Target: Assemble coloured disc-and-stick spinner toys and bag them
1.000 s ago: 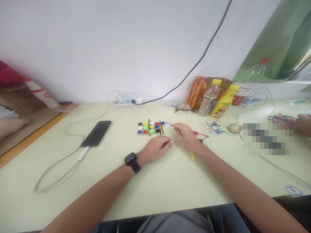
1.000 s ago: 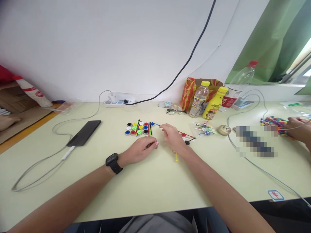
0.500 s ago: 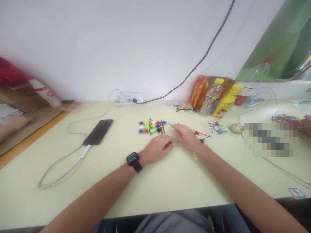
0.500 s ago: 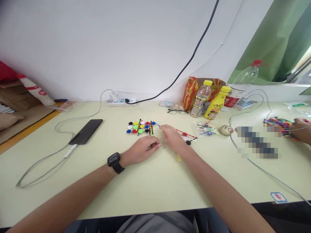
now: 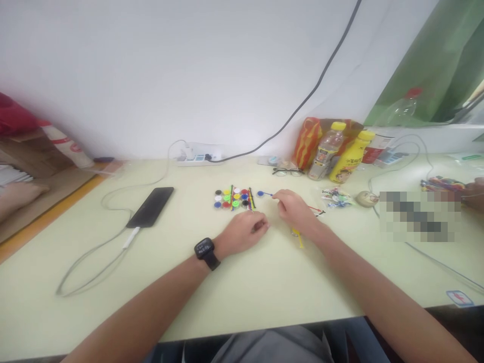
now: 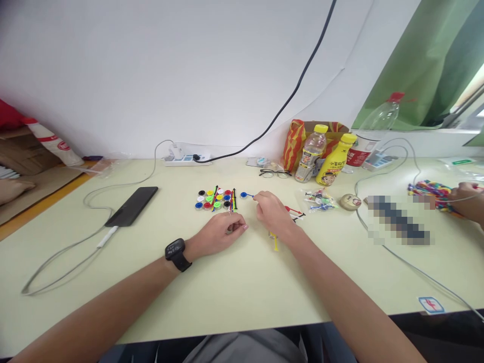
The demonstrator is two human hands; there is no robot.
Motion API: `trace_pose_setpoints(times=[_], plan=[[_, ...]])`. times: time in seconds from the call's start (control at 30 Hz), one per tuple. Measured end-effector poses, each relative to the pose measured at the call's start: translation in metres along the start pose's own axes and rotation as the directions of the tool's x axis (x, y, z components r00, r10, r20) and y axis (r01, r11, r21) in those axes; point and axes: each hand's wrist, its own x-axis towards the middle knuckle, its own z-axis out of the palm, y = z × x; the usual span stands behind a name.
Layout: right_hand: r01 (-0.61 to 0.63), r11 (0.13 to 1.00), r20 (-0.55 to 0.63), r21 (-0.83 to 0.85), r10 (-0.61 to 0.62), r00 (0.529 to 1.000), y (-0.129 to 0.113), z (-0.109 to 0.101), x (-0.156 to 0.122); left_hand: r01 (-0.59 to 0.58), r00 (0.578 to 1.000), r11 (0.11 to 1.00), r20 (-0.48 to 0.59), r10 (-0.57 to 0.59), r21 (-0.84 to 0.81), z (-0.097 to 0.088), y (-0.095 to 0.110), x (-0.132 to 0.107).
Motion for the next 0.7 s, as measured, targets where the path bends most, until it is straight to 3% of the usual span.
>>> trace_pose_setpoints(times=[0.13, 0.23, 0.4, 0.57, 0.63, 0.7], plan=[[-0.018, 1.000, -0.027, 0.009, 0.018, 0.999, -0.003, -0.018, -0.004, 0.054, 0.983, 0.997, -0.171, -0.064, -0.062, 0.001, -0.003, -0.001], [-0.031, 0.995, 0.048, 0.091, 0.027, 0.998, -0.013, -0.031, -0.010, 0.080, 0.955, 0.995, -0.282, -0.095, -0.065, 0.002, -0.004, -0.001], [-0.055, 0.984, 0.211, 0.167, 0.018, 0.977, -0.033, -0.039, -0.015, 0.029, 0.993, 0.997, -0.113, -0.036, -0.066, -0.002, -0.001, -0.004], [-0.163, 0.950, 0.190, 0.267, 0.114, 0.975, -0.043, -0.044, -0.014, 0.045, 0.998, 0.985, -0.023, -0.050, -0.164, -0.011, -0.001, -0.012], [-0.260, 0.859, 0.198, 0.442, 0.189, 0.962, -0.052, -0.049, -0.015, 0.096, 0.994, 0.969, -0.025, -0.104, -0.227, -0.012, -0.003, -0.017], [-0.371, 0.699, 0.306, 0.611, 0.223, 0.925, -0.066, -0.052, -0.018, 0.147, 0.986, 0.933, -0.032, -0.167, -0.329, -0.011, -0.006, -0.022]])
